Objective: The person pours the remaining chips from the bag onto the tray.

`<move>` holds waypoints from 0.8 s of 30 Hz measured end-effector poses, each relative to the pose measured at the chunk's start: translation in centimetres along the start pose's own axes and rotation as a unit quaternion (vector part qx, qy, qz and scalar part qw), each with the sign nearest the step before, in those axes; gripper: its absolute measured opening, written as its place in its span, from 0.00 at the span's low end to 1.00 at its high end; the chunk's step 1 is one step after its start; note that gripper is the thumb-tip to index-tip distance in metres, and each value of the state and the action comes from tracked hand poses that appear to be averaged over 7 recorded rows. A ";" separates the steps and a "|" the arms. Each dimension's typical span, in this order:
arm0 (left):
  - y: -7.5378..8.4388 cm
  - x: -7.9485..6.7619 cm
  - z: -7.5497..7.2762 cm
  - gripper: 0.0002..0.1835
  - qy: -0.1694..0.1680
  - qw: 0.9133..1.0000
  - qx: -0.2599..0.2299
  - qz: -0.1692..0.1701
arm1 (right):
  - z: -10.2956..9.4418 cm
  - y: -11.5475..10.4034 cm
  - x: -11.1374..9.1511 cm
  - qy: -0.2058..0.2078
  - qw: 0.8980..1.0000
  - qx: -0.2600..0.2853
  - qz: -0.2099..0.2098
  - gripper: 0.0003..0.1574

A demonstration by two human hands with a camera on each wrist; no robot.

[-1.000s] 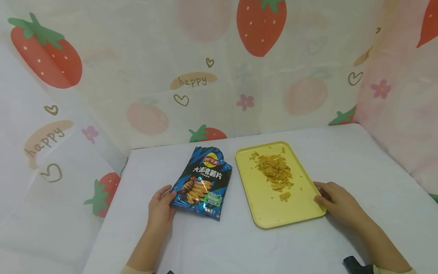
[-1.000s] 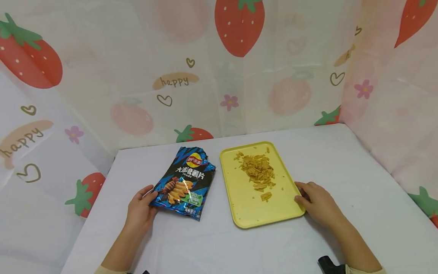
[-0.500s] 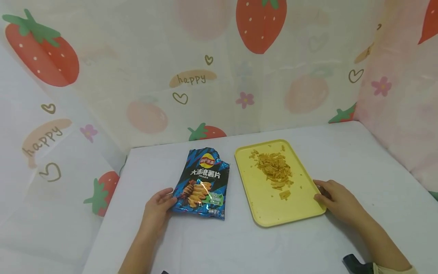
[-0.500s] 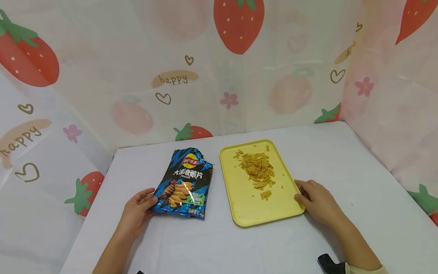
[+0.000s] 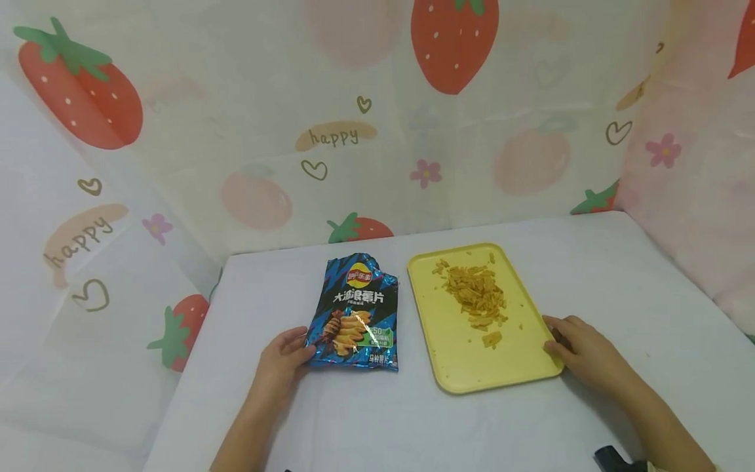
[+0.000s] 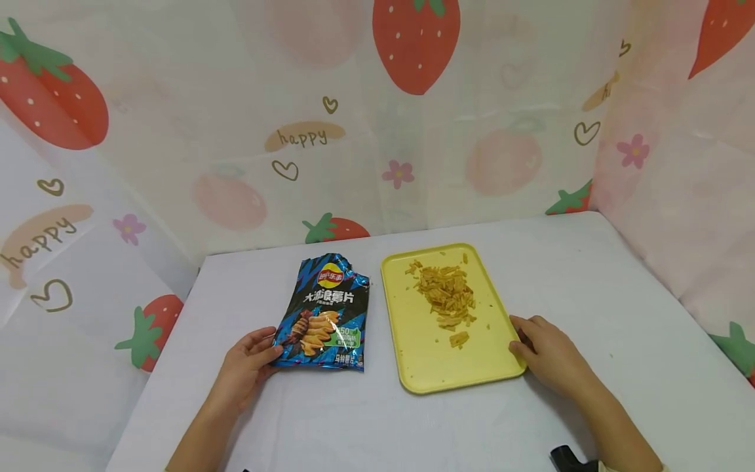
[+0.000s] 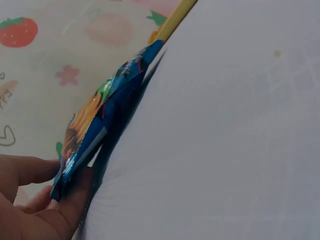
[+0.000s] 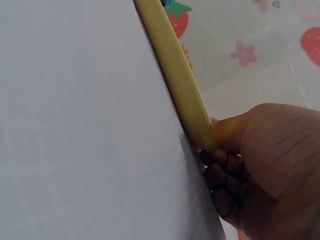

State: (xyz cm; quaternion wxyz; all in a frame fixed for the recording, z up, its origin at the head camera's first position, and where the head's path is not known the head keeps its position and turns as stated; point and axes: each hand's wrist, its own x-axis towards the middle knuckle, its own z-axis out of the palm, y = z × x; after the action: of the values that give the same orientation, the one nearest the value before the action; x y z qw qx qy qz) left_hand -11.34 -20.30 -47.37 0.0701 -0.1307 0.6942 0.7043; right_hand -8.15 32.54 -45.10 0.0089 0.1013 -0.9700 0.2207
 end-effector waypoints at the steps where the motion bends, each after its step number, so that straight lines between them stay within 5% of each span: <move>1: 0.0 0.0 -0.1 0.29 -0.001 1.000 0.012 0.002 | 0.0 -0.1 -0.1 -0.002 1.000 0.001 0.001 0.35; 5: 0.2 0.0 -0.5 0.29 -0.006 0.996 0.084 0.009 | 0.2 -0.2 -0.1 -0.011 1.000 0.002 0.007 0.37; 11: 0.3 0.0 -0.9 0.28 -0.008 0.980 0.196 0.024 | 0.0 -0.3 -0.1 -0.020 1.000 0.010 0.012 0.41; 24: 0.1 0.5 -1.3 0.24 -0.040 0.971 0.230 0.053 | -0.6 0.0 -0.2 -0.013 1.000 0.023 -0.003 0.39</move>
State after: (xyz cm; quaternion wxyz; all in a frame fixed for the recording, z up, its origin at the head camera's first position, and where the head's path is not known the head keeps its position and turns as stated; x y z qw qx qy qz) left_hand -11.72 -21.65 -47.39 0.0890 -0.0459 0.8400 0.5333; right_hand -7.98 32.84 -44.61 -0.0055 0.1072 -0.9645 0.2412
